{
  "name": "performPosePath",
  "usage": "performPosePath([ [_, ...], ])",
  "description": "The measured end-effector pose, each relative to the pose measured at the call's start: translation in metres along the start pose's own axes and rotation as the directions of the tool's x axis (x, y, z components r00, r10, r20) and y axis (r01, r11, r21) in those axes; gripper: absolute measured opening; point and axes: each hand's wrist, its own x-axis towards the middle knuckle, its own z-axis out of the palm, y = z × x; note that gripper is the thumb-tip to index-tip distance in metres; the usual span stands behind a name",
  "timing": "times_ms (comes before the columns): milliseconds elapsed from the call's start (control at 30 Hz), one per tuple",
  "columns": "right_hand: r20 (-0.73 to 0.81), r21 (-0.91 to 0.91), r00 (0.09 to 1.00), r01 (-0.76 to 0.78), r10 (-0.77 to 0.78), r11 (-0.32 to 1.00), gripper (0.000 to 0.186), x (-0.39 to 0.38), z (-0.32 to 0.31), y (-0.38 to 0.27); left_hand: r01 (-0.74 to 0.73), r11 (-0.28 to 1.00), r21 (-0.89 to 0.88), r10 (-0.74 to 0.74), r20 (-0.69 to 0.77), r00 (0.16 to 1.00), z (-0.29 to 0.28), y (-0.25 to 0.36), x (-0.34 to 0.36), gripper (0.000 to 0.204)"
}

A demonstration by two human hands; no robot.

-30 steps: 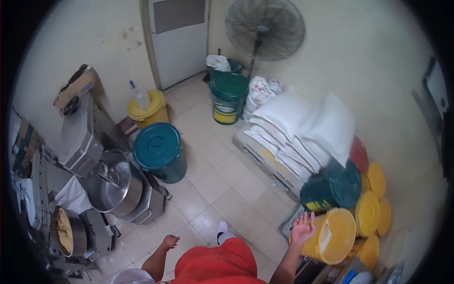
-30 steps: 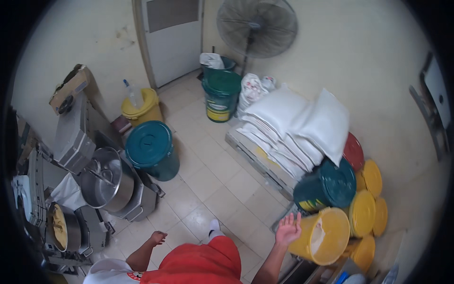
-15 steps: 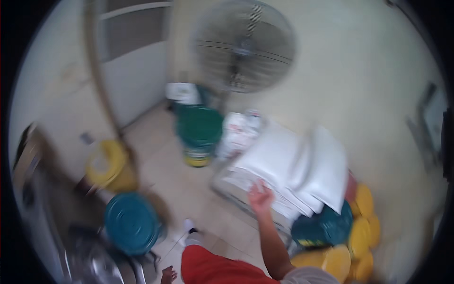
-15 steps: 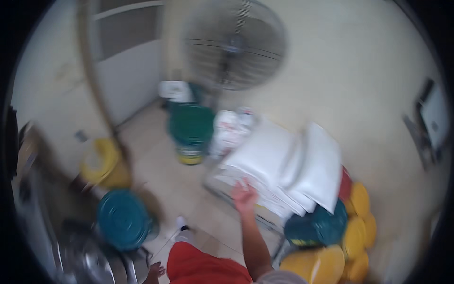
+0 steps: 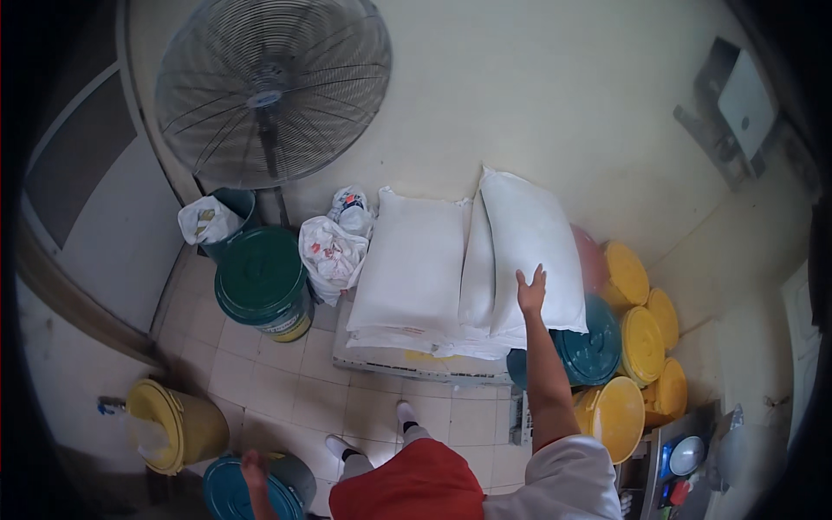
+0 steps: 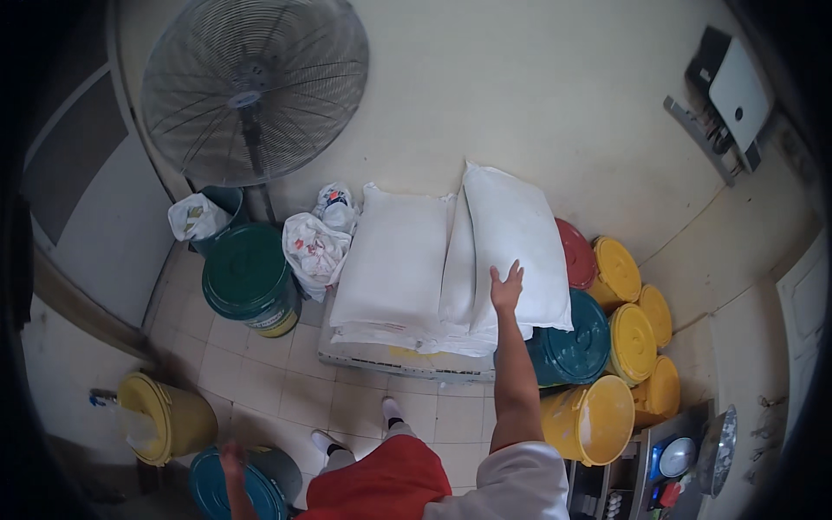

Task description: The person retrieves a container of fillings, gathers flour from a bin, and prepares a roll of dough by scraping and shaping it on a workbench before cutting it into segments using a scraper tool.

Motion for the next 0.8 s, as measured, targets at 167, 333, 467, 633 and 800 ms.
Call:
performPosePath([
  [167,0.016,-0.274,0.983,-0.17,0.181,0.947,0.085,0.015,0.048,0.067,0.364,0.896,0.254,-0.338,-0.14,0.931,0.011,-0.065,-0.096,0.012],
  [333,0.56,-0.582,0.78,0.13,0.28,0.803,0.09,-0.07,0.048,0.06,0.57,0.728,0.381,-0.518,-0.239,0.822,0.04,-0.103,-0.188,0.011],
  [467,0.285,-0.438,0.946,-0.018,0.158,0.899,0.101,-0.055,0.034,0.131,0.545,0.676,0.496,-0.543,-0.164,0.823,0.059,-0.123,-0.194,0.012],
  [633,0.999,0.04,0.007,-0.429,-0.041,0.902,0.086,-0.059,-0.028,0.148,0.378,0.649,0.66,-0.505,0.002,0.863,0.075,-0.134,-0.146,0.015],
  [800,0.624,0.62,0.678,-0.733,-0.389,-0.281,0.095,-0.195,-0.19,0.126,0.098,0.636,0.766,-0.361,0.183,0.915,0.1,-0.137,-0.067,0.02],
])
